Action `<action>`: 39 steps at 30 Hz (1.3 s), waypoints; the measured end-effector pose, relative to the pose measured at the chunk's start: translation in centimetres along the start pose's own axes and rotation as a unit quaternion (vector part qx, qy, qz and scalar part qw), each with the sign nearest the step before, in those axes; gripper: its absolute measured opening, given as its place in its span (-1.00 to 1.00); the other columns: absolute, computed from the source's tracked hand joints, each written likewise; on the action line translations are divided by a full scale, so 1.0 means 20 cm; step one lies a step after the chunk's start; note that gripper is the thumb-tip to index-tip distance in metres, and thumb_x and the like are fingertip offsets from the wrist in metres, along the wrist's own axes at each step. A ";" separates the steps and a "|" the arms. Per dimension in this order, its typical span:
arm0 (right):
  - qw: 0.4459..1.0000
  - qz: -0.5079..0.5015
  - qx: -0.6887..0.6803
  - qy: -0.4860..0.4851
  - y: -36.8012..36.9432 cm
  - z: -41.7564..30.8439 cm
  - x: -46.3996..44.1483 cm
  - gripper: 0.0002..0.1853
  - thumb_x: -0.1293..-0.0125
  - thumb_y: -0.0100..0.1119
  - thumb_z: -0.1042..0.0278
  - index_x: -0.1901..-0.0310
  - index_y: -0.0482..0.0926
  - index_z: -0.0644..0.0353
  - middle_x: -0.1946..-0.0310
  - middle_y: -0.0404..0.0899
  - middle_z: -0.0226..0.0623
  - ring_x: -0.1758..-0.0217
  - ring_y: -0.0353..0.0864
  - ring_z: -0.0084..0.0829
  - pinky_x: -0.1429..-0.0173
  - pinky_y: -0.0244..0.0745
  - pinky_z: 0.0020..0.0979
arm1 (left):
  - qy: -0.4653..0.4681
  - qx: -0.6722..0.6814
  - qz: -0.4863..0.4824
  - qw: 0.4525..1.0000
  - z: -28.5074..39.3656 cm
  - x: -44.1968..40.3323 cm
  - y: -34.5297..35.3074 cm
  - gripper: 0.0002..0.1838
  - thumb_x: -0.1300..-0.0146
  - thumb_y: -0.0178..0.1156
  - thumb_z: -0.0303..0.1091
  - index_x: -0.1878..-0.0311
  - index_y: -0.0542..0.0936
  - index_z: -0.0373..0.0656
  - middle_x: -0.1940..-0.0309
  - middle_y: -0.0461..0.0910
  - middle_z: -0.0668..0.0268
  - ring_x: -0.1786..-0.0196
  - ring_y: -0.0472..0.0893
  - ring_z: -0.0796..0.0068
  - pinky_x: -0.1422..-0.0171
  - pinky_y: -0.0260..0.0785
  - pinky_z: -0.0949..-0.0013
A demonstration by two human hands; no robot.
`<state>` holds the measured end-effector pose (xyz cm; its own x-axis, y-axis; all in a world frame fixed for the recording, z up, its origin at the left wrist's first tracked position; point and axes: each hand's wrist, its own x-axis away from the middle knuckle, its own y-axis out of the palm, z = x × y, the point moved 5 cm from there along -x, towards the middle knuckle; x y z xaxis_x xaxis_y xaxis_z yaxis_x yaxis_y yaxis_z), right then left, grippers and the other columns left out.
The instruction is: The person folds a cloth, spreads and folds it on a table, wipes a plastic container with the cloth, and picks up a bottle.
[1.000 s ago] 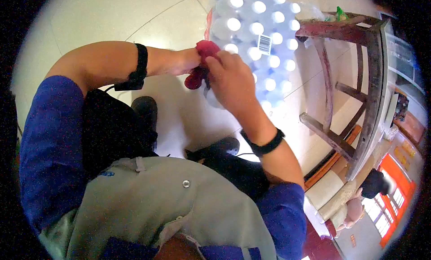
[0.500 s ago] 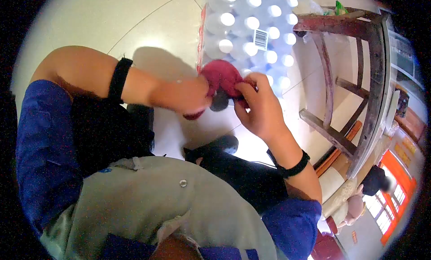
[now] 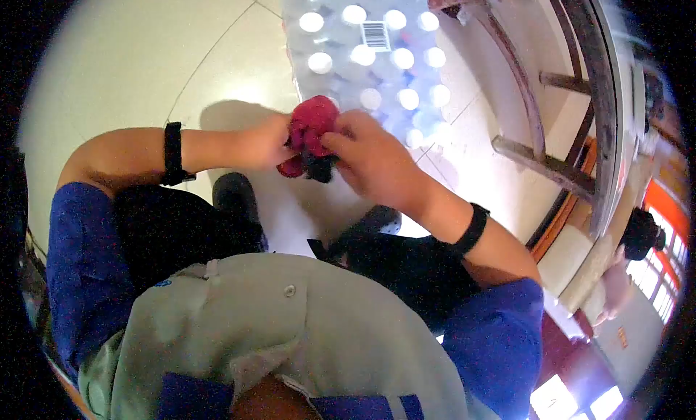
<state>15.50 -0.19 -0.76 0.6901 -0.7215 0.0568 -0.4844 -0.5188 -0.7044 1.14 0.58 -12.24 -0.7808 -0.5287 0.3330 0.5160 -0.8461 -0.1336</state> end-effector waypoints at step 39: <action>0.964 0.187 -0.003 0.188 -0.27 0.65 0.48 -0.60 -0.14 0.00 0.57 -0.05 0.44 0.04 0.19 0.58 0.05 0.10 0.56 0.09 0.07 0.46 -0.06 | 0.025 -0.519 -0.097 0.849 0.95 -0.32 -0.16 -0.54 -0.22 0.17 -0.42 -0.21 0.43 -0.24 0.16 0.58 0.01 0.14 0.59 -0.01 0.03 0.46 0.20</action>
<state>31.67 1.52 -5.60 0.2244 -0.9731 0.0529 -0.6659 -0.1927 -0.7207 11.21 7.96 3.68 -0.8425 -0.3537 0.4063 -0.1924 -0.5070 -0.8402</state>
